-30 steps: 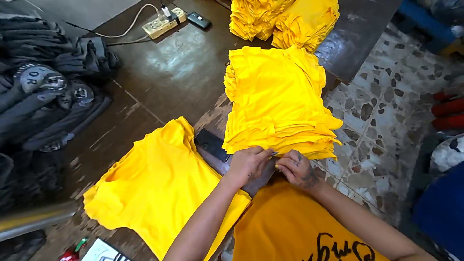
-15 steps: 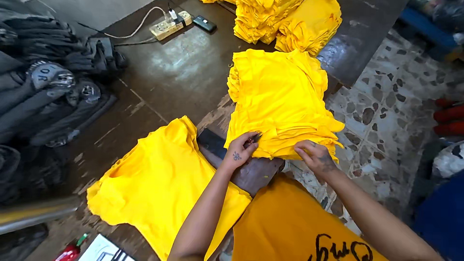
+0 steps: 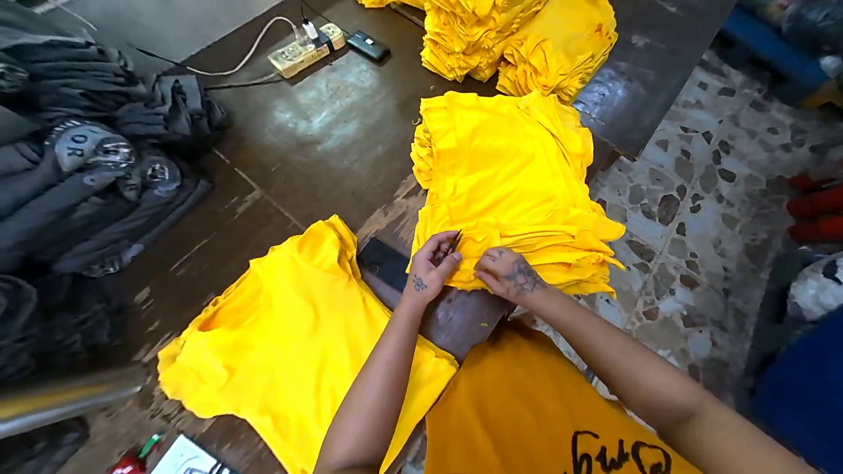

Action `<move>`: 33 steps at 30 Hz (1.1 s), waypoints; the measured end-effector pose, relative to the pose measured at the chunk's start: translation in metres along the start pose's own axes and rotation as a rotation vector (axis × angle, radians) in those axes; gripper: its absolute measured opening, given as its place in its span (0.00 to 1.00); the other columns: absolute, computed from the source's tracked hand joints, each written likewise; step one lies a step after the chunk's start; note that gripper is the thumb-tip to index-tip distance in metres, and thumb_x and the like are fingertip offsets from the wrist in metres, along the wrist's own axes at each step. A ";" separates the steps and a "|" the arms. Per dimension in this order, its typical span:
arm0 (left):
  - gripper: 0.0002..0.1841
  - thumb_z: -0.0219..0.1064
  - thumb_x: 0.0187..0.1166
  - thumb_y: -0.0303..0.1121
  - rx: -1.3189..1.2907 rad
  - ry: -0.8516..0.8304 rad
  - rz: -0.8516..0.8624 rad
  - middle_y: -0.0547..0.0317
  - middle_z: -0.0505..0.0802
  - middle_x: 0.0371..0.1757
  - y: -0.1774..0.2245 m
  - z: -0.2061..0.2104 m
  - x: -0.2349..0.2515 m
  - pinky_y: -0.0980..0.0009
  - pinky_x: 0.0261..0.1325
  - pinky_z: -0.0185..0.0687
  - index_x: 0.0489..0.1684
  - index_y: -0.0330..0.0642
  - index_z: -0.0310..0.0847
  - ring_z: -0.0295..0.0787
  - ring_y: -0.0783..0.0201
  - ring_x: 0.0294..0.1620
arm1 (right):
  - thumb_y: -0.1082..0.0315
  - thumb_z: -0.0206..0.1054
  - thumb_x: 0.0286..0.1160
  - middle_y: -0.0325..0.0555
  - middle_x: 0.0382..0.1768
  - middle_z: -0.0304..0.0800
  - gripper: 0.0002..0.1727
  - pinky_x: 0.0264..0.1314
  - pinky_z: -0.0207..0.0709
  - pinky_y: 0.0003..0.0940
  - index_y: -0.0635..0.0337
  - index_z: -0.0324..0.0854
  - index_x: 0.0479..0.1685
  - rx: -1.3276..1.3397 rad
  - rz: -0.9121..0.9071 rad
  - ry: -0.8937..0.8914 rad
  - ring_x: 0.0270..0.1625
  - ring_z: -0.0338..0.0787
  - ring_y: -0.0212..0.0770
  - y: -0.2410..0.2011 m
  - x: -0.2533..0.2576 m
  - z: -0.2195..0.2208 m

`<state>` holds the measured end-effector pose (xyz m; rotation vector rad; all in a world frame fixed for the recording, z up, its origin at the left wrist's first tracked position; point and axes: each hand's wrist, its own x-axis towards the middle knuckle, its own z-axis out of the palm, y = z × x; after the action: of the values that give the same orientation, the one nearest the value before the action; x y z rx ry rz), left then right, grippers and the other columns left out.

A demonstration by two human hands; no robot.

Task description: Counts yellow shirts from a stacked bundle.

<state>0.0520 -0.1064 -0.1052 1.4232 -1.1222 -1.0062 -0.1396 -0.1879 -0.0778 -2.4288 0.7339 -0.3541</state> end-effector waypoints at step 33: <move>0.17 0.64 0.86 0.34 0.397 -0.416 -0.173 0.46 0.93 0.58 0.031 -0.019 0.016 0.53 0.71 0.78 0.68 0.40 0.85 0.89 0.55 0.61 | 0.63 0.47 0.93 0.60 0.37 0.87 0.23 0.55 0.80 0.45 0.76 0.82 0.46 0.352 0.281 -0.390 0.43 0.87 0.48 -0.020 -0.018 -0.050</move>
<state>0.0699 -0.1190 -0.0720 1.6916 -1.5894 -1.2926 -0.1653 -0.1864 -0.0277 -1.9483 0.7496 0.0969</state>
